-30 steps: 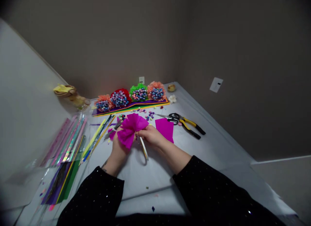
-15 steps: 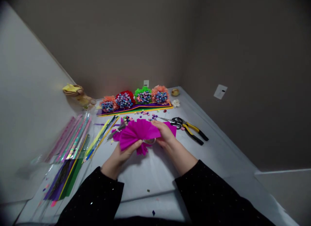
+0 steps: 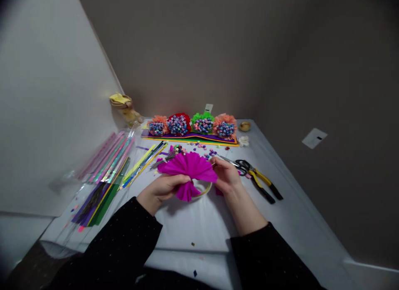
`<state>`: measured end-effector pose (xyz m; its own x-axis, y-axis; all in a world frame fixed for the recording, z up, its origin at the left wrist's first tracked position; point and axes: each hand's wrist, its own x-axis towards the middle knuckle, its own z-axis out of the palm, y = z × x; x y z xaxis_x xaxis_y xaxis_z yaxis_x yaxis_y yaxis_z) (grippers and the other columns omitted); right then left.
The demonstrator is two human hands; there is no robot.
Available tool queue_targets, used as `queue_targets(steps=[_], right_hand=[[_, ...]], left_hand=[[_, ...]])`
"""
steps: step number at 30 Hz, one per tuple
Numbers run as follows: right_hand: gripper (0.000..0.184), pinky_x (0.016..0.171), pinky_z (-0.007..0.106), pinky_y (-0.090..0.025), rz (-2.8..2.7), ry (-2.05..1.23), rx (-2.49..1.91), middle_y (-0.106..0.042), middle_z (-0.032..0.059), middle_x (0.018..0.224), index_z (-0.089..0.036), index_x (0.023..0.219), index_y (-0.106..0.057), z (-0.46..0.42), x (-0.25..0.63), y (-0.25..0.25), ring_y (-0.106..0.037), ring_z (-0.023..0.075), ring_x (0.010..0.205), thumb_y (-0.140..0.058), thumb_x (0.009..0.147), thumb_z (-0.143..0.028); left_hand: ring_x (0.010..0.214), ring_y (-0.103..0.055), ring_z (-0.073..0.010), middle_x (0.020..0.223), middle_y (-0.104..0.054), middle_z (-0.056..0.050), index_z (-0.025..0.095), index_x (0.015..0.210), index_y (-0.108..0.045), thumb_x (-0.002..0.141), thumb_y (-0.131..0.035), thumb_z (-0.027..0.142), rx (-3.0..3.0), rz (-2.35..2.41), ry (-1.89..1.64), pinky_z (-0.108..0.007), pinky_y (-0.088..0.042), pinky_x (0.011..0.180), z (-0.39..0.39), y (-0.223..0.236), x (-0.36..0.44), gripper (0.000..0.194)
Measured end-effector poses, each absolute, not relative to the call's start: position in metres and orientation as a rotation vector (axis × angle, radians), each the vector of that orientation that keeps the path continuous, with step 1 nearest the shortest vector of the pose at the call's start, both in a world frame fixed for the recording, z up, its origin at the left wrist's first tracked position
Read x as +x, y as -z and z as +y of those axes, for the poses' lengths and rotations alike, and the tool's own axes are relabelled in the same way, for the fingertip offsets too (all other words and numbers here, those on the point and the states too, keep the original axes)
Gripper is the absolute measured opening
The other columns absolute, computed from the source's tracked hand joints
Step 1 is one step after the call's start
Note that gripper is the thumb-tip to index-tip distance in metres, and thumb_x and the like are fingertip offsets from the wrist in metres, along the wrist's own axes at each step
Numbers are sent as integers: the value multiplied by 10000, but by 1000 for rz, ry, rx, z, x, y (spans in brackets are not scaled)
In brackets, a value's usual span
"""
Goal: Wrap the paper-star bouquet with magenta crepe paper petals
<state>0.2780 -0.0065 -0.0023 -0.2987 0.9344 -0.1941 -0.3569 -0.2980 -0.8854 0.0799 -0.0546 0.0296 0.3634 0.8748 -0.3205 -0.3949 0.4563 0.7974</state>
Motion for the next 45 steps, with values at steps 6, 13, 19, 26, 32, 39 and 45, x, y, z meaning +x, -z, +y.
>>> queue_targets(steps=[6, 13, 19, 26, 32, 39, 45], right_hand=[[112, 402, 212, -316, -794, -2008, -824, -326, -71, 462, -207, 679, -530, -14, 272, -5, -319, 89, 402, -628, 684, -260], [197, 409, 175, -411, -650, -2304, -1024, -610, 32, 537, -137, 687, -597, -27, 267, 11, -552, 99, 444, -607, 762, -318], [233, 382, 157, -348, -1049, -2133, -1202, -592, -20, 561, -157, 817, -593, -40, 259, 14, -515, 75, 420, -639, 765, -379], [248, 528, 208, -347, -2024, -1378, -1545, -574, -36, 608, -195, 1029, -560, -45, 253, 9, -530, 117, 547, -560, 783, -163], [292, 575, 258, -327, -2116, -980, -1797, -621, 36, 651, -145, 1122, -533, -55, 271, 3, -566, 189, 624, -475, 864, -267], [235, 594, 277, -393, -1546, -1151, -1564, -586, 22, 691, -194, 815, -574, -95, 273, -12, -527, 165, 627, -511, 813, -420], [363, 587, 250, -406, -1045, -1740, -1008, -586, 7, 762, -188, 900, -587, -118, 225, -25, -489, 120, 622, -710, 689, -456]], left_hand=[[872, -687, -228, 958, -727, -130, 124, 942, -687, 656, -702, 202, 527, 856, -838, -288, -556, 684, -77, -44, 58, 297], [927, -685, -219, 953, -733, -100, 112, 866, -662, 629, -740, 176, 367, 1157, -1036, -323, -546, 854, -114, -20, 38, 258], [989, -665, -199, 937, -736, -40, 175, 901, -640, 631, -752, 205, 408, 1405, -1255, -329, -519, 916, -127, -10, 24, 294], [1002, -663, -263, 992, -724, -94, 125, 983, -631, 558, -826, 311, 381, 1256, -1186, -417, -485, 961, -132, 1, 48, 503], [934, -679, -224, 955, -729, -77, 123, 977, -649, 580, -833, 297, 454, 1298, -1205, -390, -497, 932, -140, 15, 46, 471], [992, -660, -221, 1011, -718, -64, 157, 1004, -636, 516, -862, 298, 410, 1247, -1278, -402, -451, 992, -139, 5, 45, 556], [1028, -640, -246, 1055, -709, -102, 150, 1027, -662, 632, -795, 357, 681, 1198, -1173, -419, -450, 996, -138, 12, 57, 466]])
